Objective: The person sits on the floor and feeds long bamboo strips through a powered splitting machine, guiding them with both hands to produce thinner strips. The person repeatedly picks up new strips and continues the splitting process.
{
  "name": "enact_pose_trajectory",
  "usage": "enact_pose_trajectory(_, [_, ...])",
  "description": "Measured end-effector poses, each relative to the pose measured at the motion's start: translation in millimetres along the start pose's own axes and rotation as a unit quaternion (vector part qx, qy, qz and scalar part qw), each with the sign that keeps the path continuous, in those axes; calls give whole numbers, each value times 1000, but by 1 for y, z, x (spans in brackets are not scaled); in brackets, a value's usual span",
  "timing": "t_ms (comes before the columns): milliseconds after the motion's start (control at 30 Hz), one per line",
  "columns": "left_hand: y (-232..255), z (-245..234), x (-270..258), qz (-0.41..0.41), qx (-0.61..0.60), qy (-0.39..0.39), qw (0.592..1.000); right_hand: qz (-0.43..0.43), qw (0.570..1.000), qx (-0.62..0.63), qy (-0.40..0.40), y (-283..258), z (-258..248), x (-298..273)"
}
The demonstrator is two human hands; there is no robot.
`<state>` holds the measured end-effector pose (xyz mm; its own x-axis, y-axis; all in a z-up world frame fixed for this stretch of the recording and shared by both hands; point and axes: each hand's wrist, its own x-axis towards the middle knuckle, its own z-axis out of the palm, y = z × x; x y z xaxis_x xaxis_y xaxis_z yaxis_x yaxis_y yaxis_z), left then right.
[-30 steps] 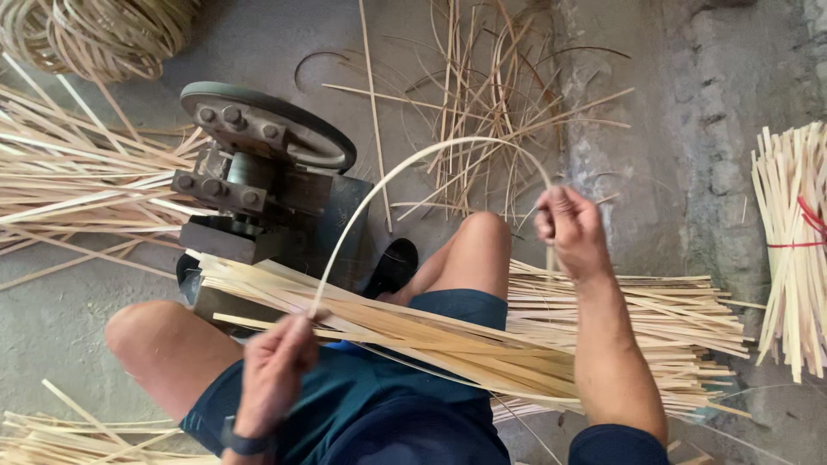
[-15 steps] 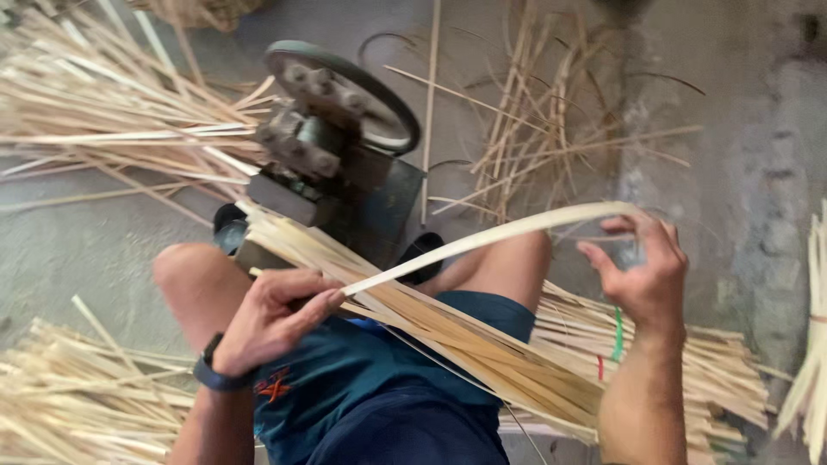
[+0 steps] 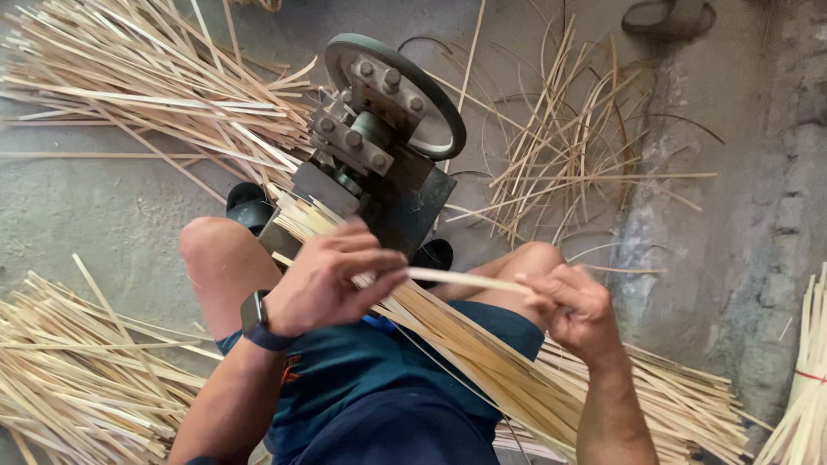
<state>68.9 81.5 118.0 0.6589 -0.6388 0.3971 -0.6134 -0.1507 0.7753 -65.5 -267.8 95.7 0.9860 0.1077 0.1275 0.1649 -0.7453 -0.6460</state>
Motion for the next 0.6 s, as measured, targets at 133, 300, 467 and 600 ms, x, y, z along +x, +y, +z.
enact_pose_trajectory(133, [-6, -17, -27, -62, 252, 237, 936, 103, 989, 32, 98, 32, 14, -2])
enact_pose_trajectory(300, [-37, -20, -75, -183, 151, 364, 901, 88, 993, -33, 70, 38, 37, 12])
enact_pose_trajectory(467, [-40, 10, -115, -409, 73, 112, 903, 84, 983, -155, 53, 15, 72, 47])
enact_pose_trajectory(600, [-44, 48, -118, -455, -49, 90, 885, 49, 993, -78, 73, 2, 85, 65])
